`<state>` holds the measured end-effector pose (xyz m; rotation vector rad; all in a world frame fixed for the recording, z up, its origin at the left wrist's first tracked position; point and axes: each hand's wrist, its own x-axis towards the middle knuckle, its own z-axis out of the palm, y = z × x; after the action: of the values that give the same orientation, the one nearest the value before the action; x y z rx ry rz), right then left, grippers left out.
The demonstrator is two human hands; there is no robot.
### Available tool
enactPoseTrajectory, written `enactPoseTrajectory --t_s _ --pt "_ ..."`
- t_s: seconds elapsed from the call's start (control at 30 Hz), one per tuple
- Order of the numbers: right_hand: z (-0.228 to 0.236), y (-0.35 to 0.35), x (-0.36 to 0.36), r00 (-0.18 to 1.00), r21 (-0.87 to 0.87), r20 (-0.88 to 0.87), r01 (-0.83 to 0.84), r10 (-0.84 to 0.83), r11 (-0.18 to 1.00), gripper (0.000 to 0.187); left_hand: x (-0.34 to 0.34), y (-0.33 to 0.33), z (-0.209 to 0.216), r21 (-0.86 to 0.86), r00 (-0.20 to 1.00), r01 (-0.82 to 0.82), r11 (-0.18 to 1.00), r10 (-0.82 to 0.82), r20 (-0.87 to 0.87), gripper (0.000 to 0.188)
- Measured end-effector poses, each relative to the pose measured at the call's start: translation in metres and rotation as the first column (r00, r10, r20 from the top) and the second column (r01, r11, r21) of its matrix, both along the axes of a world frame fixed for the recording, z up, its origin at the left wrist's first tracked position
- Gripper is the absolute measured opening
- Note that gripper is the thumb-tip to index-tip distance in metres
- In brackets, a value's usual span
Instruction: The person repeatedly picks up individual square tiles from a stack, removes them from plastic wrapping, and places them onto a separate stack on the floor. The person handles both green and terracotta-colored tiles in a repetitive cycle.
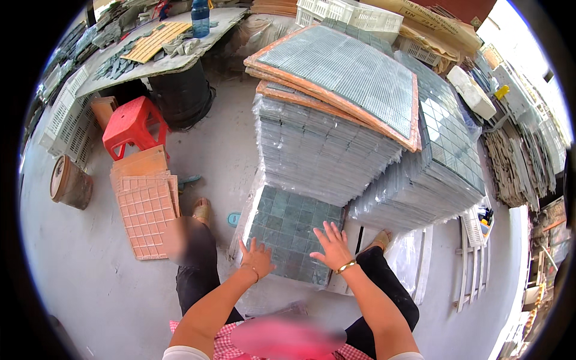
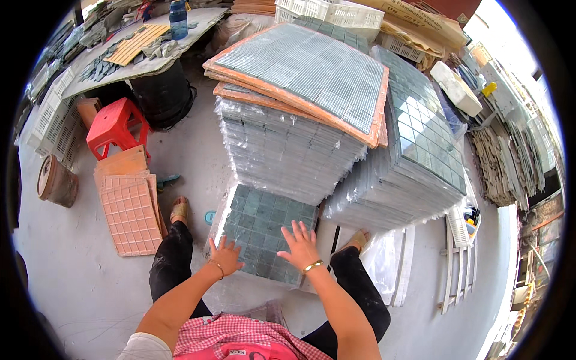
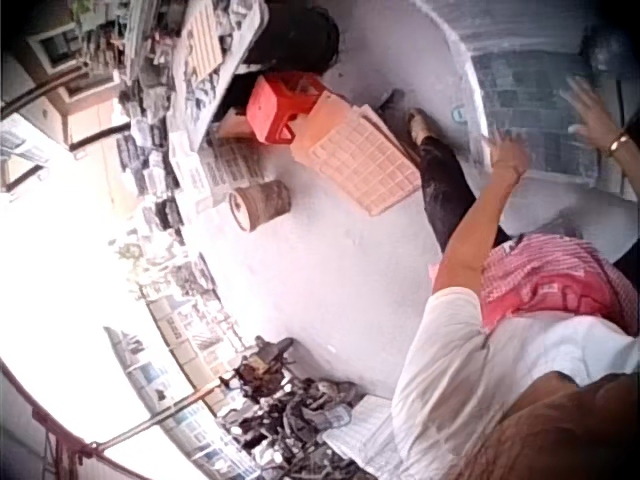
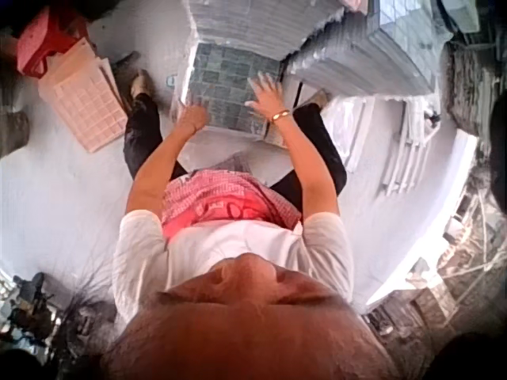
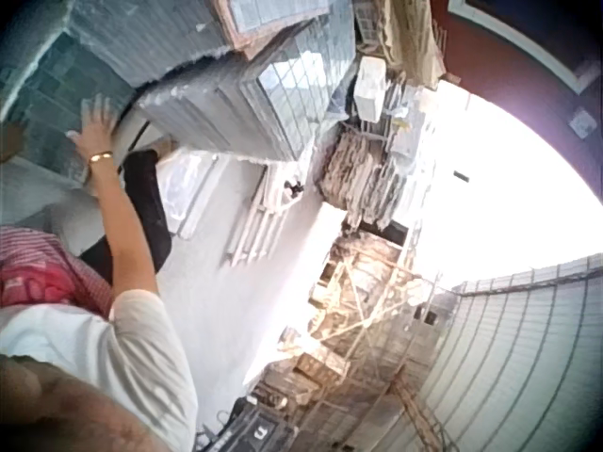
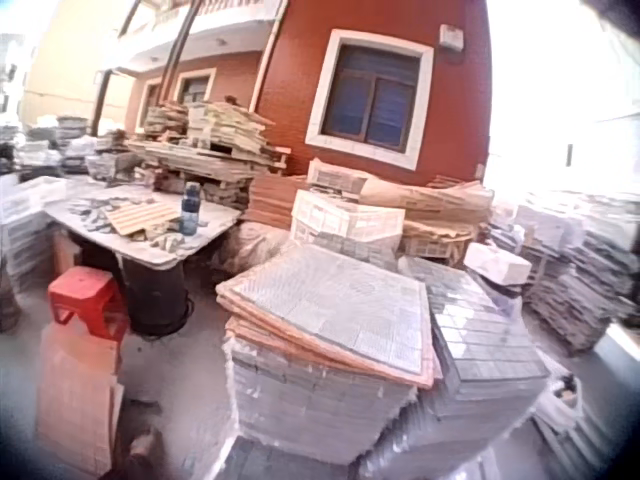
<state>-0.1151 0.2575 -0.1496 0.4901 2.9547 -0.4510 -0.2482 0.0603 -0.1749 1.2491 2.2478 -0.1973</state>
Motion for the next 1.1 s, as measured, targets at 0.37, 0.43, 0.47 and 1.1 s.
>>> enactPoseTrajectory --t_s 0.37,0.43,0.47,1.1 --pt "0.259 0.06 -0.153 0.767 0.349 -0.6 -0.002 0.225 0.937 0.051 0.01 -0.061 -0.01 0.194 0.849 -0.228 0.954 0.097 0.52 0.054" --pt "0.264 0.086 -0.168 0.859 0.319 -0.507 0.12 0.062 0.94 0.055 0.004 -0.057 -0.018 0.266 0.858 -0.165 0.95 0.005 0.514 0.055" --pt "0.272 0.09 -0.174 0.91 0.255 -0.413 0.096 0.019 0.962 0.056 0.003 -0.058 -0.017 0.329 0.863 -0.214 0.92 0.02 0.505 0.055" --pt "0.283 0.06 -0.191 0.922 0.706 -0.271 -0.005 0.278 0.708 0.028 -0.009 -0.053 -0.005 0.423 0.836 -0.344 0.838 0.068 0.545 0.051"
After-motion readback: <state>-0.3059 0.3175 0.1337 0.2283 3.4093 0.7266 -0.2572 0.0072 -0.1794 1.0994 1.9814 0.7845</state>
